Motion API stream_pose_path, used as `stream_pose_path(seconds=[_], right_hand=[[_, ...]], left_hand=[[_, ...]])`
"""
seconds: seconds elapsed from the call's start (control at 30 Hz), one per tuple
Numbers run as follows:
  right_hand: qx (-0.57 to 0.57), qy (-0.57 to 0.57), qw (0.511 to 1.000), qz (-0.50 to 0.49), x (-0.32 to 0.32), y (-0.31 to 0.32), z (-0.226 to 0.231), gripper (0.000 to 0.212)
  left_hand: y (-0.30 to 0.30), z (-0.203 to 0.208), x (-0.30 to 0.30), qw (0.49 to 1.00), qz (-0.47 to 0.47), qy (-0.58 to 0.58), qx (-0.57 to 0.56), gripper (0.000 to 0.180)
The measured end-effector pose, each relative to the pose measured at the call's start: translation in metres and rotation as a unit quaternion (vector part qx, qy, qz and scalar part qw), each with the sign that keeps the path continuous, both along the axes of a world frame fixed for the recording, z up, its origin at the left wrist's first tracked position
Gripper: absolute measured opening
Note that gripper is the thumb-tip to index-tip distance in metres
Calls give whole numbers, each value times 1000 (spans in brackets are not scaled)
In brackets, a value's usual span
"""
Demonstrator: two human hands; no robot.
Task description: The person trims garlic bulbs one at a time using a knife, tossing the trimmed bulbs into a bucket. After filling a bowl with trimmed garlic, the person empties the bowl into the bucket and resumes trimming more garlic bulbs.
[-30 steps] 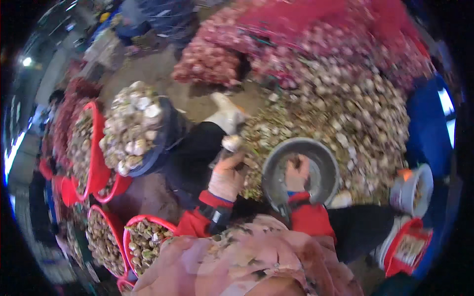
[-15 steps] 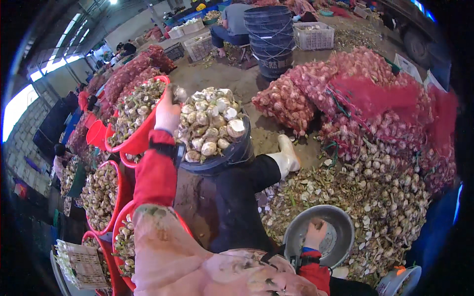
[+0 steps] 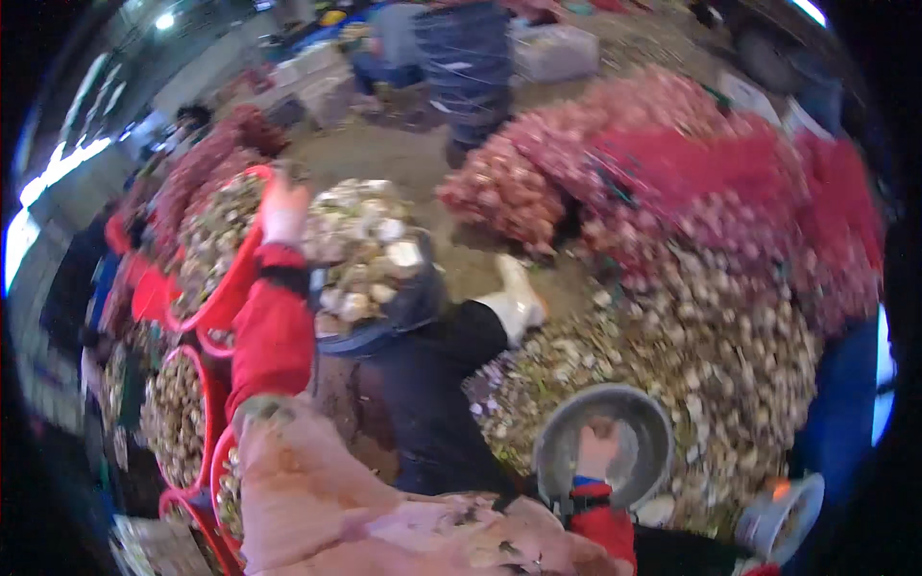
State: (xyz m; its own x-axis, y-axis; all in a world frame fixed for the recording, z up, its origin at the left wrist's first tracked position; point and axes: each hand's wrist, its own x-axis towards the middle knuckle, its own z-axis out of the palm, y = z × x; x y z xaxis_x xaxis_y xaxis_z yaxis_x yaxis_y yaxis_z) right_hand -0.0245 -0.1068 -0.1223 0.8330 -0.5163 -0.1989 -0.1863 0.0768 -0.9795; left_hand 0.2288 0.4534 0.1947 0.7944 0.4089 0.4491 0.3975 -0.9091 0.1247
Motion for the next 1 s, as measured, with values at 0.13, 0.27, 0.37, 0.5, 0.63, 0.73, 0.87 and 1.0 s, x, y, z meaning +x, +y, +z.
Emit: stream_pose_path(seconds=[0.13,0.27,0.37,0.5,0.63,0.73,0.87,1.0], right_hand=[[107,1,993,-53,20,25,23,21],[155,14,983,-94,30,16,28,25],[214,12,971,-104,18,-15,11,27],[220,1,968,-118,17,-32,17,24],[221,25,969,-105,9,-60,3,31],[213,37,970,-113,14,-74,0,31],[294,9,947,-128,21,-77,10,30],[197,52,969,-142,18,-76,10,28]], left_hand=[[-169,17,-45,868,-326,-165,-336,36],[-333,-105,-20,743,-444,160,-474,35],[-473,-191,-2,709,-423,342,-449,36],[-592,-280,43,803,-479,241,-258,38],[-688,-290,83,770,-558,309,-13,46],[-735,-282,77,778,-513,354,-74,45],[-717,-317,79,754,-495,400,-162,51],[-670,-310,49,675,-454,395,-427,44]])
